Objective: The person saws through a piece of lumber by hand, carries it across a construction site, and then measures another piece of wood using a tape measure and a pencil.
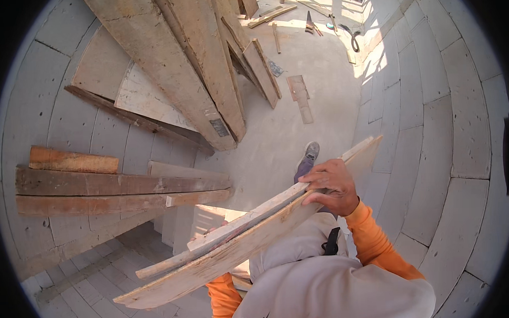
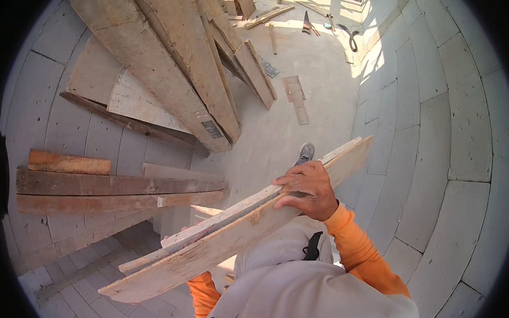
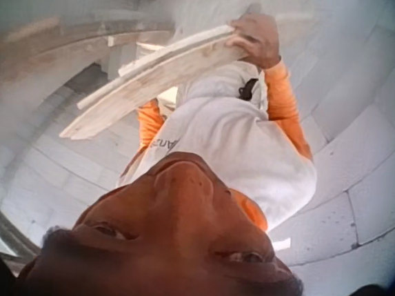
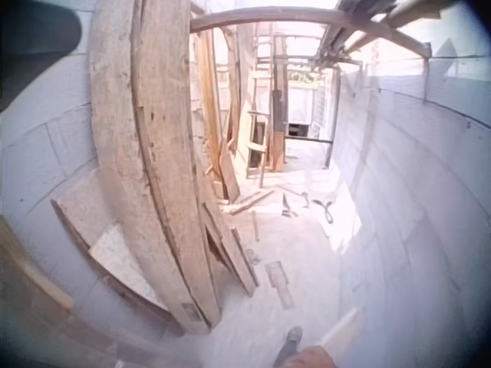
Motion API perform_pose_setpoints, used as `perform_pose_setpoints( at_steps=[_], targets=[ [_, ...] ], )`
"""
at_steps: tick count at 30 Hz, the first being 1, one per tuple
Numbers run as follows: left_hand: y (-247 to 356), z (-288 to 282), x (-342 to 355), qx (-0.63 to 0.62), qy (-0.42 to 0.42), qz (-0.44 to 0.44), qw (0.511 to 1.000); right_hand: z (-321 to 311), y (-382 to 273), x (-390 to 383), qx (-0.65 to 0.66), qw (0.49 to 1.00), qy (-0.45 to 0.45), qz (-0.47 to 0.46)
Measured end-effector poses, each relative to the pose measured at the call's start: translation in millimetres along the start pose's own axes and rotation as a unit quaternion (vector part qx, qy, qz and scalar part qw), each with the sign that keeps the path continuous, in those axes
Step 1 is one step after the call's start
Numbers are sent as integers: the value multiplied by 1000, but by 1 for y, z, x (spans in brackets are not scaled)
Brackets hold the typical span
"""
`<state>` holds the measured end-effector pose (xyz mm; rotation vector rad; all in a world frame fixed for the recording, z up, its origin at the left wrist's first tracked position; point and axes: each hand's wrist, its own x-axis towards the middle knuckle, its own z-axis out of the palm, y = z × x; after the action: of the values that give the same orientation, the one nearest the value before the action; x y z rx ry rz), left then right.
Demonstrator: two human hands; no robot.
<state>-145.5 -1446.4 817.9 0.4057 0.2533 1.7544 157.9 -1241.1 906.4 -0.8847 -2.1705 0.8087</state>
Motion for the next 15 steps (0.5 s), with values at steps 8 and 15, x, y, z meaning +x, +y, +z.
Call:
perform_pose_setpoints(
  at_steps=[8,15],
  targets=[
    [-109,39,195,25,-22,-52,998,-122,161,78,53,996,42,63],
    [-187,95,361,20,-122,-84,989,-219,257,151,78,991,91,57]
  ],
)
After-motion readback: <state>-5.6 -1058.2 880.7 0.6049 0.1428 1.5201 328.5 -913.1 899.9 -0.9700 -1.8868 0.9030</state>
